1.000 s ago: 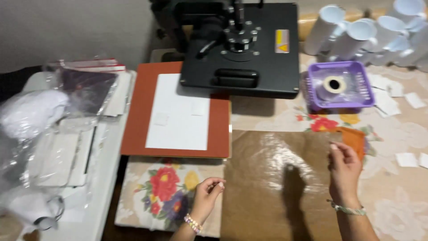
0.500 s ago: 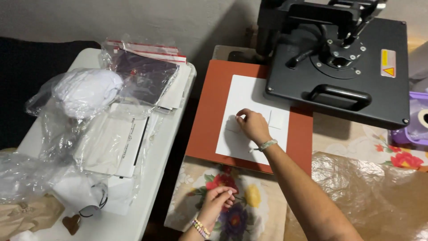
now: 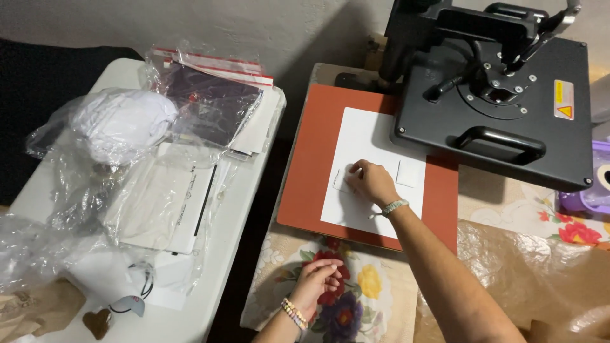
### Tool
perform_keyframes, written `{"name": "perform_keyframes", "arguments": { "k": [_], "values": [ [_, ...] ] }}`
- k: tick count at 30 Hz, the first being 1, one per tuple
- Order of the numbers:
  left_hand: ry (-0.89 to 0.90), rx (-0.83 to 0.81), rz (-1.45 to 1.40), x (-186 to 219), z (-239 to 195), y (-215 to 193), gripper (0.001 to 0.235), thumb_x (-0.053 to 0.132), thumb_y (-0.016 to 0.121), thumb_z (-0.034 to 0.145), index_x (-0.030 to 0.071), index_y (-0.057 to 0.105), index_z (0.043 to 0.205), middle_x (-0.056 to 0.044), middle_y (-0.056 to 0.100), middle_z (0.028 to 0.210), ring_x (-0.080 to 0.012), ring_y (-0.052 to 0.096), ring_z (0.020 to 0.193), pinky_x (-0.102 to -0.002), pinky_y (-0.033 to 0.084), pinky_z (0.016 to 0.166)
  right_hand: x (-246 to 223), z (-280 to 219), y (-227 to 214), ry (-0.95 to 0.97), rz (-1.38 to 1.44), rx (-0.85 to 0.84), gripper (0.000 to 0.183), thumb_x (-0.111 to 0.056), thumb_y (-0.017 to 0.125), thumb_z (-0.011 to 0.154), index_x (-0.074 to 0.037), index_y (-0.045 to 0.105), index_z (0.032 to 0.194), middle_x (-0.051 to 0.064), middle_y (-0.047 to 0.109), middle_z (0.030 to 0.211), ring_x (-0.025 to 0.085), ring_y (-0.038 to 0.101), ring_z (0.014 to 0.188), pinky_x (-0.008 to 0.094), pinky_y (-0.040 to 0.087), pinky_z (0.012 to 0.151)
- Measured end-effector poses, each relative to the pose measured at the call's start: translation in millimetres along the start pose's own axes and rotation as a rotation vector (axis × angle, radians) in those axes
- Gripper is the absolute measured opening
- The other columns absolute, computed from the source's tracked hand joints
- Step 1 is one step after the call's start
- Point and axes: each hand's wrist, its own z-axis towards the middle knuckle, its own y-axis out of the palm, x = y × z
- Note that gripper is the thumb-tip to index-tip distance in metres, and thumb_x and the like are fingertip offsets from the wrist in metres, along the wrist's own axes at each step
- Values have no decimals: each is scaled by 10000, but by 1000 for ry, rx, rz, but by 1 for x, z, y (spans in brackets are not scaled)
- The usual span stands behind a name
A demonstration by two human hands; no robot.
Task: The person is using a heat press machine to apply heat to small square substrates, likely for sublimation or custom printing.
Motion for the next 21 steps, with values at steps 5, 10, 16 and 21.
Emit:
{"name": "perform_keyframes", "arguments": {
  "k": [5, 10, 16, 21],
  "values": [
    [-8, 23, -26, -7, 0, -6, 251, 78, 642, 960, -22, 739, 1169, -94, 698, 829, -153, 621, 677, -252, 530, 612, 3, -27, 14, -24, 11, -69, 224, -346, 720, 844, -182, 733, 997, 5, 768, 941, 204, 689, 844, 354, 507, 711],
    [62, 14, -76, -5, 7, 1, 267, 161, 708, 929, 21, 745, 1153, -67, 682, 835, -138, 613, 673, -245, 519, 610, -11, -74, 13, -44, 43, -116, 183, -312, 688, 858, -193, 748, 984, -10, 781, 945, 172, 696, 828, 318, 518, 722],
    [78, 78, -186, -5, 21, 12, 139, 195, 768, 903, 77, 703, 939, -45, 679, 815, -137, 612, 672, -260, 528, 606, -4, -101, 25, -98, 45, -88, 158, -325, 735, 857, -176, 748, 909, -30, 772, 827, 155, 678, 723, 303, 495, 643],
    [188, 103, -159, -14, 27, 16, 160, 164, 744, 918, 38, 694, 833, -89, 690, 763, -170, 615, 684, -276, 515, 642, 6, -114, 34, -125, 78, -107, 144, -301, 752, 853, -184, 748, 937, -36, 786, 842, 130, 717, 737, 283, 540, 651]
  ]
}}
